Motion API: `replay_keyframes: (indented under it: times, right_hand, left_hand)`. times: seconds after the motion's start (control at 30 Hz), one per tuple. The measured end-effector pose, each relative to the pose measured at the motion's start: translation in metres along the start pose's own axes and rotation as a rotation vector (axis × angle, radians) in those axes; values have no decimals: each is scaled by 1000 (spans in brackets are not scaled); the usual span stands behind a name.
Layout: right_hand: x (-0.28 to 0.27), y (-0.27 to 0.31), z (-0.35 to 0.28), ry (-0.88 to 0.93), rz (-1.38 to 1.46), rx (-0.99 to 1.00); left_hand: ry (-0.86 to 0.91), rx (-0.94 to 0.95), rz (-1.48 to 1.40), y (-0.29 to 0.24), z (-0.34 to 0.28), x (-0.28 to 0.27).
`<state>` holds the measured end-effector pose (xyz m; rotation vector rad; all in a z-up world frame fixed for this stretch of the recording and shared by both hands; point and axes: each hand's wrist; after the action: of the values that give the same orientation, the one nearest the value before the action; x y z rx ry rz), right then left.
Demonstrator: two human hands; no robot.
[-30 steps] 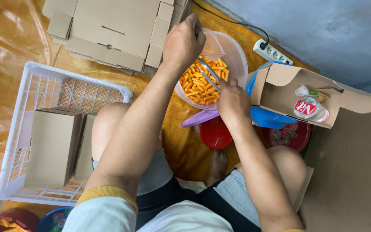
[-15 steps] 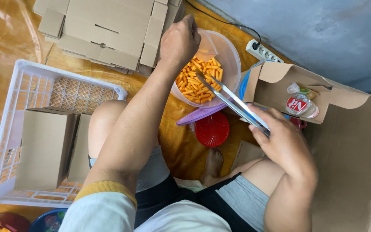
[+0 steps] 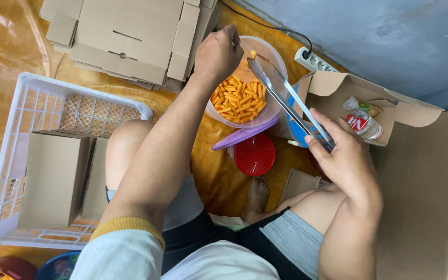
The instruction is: A person assembles a small cardboard box, fills it with small items, and uses tongs to carefully place snacks inside.
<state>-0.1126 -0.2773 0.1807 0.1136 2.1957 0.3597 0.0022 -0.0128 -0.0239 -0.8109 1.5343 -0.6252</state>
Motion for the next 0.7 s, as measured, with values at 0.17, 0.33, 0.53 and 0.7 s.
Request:
replay_keyframes:
  times: [0.17,0.33,0.53,0.7]
  right_hand:
    - [-1,4,-3,19,-17,35]
    - [-2,6,-16,-37,-48,66]
    - [11,2,-18,-3,-278,6]
    - [49,24,53,227,-429,28]
  left_hand:
    - [7,-1,-9,-2,0,-1]
    - [-75,-1,-42,1,5,-8]
    - [-178,-33,-227,-11,-3,-25]
    - [-165,3,-168,-9,2,-16]
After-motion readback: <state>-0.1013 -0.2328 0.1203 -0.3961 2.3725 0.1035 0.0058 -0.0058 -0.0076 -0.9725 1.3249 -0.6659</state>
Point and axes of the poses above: each hand's wrist, its own z-axis towards the middle knuckle, its own x-axis out of the palm, y = z × x, and after that the axes turned 15 degrees about y, right-handed
